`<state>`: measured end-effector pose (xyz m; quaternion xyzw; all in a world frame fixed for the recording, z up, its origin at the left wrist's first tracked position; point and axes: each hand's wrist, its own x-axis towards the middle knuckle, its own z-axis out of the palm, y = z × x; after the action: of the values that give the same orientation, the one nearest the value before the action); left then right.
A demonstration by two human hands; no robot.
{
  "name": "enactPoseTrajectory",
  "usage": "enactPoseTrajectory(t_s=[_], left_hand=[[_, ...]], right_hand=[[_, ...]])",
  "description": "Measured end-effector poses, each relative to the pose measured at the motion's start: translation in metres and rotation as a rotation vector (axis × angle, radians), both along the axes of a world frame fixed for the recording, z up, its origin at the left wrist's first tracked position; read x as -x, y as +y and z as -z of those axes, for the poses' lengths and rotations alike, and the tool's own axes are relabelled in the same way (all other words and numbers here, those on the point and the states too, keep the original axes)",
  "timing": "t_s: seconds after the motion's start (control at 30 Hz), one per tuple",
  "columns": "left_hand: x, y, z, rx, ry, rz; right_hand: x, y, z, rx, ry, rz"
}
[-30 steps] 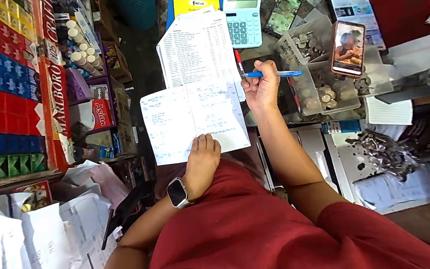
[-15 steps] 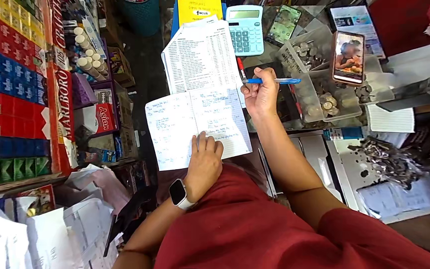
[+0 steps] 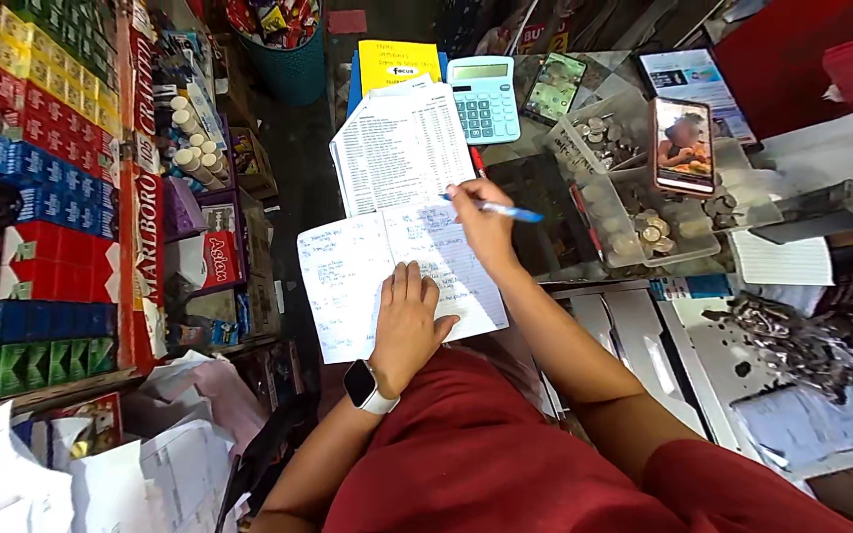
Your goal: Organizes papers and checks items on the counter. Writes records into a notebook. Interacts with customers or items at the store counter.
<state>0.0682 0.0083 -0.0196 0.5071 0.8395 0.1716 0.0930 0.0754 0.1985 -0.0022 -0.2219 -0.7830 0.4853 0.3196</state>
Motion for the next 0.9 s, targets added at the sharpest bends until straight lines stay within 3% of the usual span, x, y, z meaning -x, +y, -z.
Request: enactPoseTrajectory(t_s=[0.2,0.3,0.47,0.9], left_hand=[[-0.001,0.002,0.004,-0.035,0.06,0.009],[-0.001,0.002,0.003,-0.026,0.08,0.008],[-0.001,0.001,0.004,-0.012,0.089,0.019],[-0.001,0.0,0.001,0.034,0.083,0.03]], right_hand=[[0.018,-0.015,0.036,-0.511,-0.118,-0.252],[0.032,-0.02,0.039,-0.644,-0.203,-0.316],[0.043,-0.019,0.044,-0.697,-0.294,-0.335],[0.015,0.016,0.043,-0.63,-0.4,-0.119]])
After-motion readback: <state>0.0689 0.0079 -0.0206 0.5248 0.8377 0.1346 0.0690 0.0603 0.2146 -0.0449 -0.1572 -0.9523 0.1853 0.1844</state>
